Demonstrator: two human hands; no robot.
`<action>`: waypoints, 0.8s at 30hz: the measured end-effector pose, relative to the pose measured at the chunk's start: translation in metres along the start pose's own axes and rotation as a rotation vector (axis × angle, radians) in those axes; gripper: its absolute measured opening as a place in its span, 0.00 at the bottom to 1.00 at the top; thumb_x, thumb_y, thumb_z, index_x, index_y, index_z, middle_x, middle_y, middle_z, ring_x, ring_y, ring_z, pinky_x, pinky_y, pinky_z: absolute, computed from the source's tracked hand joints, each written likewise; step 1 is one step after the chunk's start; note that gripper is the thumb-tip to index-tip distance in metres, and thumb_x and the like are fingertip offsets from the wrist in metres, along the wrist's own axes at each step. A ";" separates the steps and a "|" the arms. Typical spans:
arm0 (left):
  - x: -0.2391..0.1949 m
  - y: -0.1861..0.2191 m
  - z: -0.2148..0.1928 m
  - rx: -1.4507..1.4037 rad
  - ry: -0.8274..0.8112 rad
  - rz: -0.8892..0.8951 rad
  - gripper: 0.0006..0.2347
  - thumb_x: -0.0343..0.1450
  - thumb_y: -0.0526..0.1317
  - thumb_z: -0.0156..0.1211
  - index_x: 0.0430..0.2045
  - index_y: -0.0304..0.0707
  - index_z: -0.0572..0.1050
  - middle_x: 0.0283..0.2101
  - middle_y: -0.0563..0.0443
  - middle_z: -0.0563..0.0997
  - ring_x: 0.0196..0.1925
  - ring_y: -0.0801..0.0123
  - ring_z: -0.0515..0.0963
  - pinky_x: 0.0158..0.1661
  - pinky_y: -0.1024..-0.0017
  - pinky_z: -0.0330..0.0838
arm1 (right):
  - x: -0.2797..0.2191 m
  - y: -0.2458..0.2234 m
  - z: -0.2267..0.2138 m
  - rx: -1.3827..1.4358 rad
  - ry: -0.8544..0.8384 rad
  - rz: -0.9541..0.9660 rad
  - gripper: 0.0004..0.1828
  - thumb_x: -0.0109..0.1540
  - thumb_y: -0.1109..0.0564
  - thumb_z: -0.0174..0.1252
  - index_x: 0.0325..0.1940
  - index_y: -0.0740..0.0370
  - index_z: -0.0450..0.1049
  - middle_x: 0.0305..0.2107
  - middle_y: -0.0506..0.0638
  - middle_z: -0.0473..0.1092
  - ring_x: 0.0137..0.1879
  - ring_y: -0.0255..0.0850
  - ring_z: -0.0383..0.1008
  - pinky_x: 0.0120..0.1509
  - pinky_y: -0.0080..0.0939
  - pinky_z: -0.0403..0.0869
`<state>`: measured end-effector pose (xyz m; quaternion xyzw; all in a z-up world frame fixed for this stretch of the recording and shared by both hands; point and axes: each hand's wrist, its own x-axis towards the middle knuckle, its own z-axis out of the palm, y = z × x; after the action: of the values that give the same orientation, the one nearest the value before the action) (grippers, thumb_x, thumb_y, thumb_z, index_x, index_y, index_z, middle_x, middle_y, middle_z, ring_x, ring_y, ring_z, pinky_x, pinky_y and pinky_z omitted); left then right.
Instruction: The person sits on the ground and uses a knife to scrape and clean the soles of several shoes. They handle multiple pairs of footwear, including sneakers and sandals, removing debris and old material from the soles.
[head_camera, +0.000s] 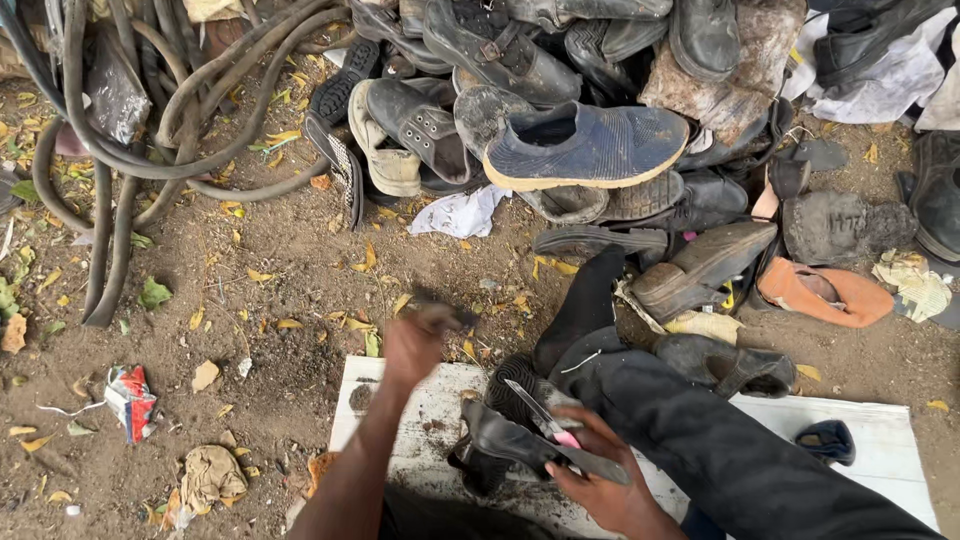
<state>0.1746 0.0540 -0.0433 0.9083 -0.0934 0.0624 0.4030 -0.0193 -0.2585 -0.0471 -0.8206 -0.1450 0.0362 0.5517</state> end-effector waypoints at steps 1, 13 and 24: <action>-0.020 0.028 0.009 -0.289 -0.094 0.277 0.11 0.82 0.35 0.50 0.37 0.43 0.82 0.35 0.50 0.87 0.29 0.86 0.83 0.21 0.85 0.73 | 0.005 -0.002 0.000 -0.107 -0.008 -0.119 0.15 0.57 0.60 0.68 0.47 0.61 0.77 0.50 0.56 0.72 0.43 0.33 0.77 0.37 0.38 0.73; -0.109 0.060 -0.003 -0.442 0.092 -0.869 0.09 0.71 0.36 0.61 0.41 0.34 0.84 0.37 0.41 0.88 0.38 0.62 0.85 0.38 0.65 0.78 | -0.015 -0.012 -0.083 0.029 0.379 0.003 0.13 0.57 0.57 0.72 0.44 0.61 0.80 0.35 0.50 0.81 0.40 0.37 0.80 0.45 0.41 0.78; -0.120 0.089 0.036 0.134 -0.295 -0.410 0.19 0.67 0.52 0.64 0.43 0.37 0.83 0.41 0.38 0.86 0.43 0.48 0.86 0.46 0.57 0.80 | 0.044 0.012 -0.224 -0.771 0.336 0.572 0.18 0.63 0.49 0.65 0.53 0.59 0.76 0.37 0.55 0.79 0.42 0.47 0.80 0.47 0.48 0.78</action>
<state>0.0394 -0.0164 -0.0257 0.9321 0.0392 -0.1475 0.3285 0.0737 -0.4507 0.0337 -0.9658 0.1735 -0.0027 0.1925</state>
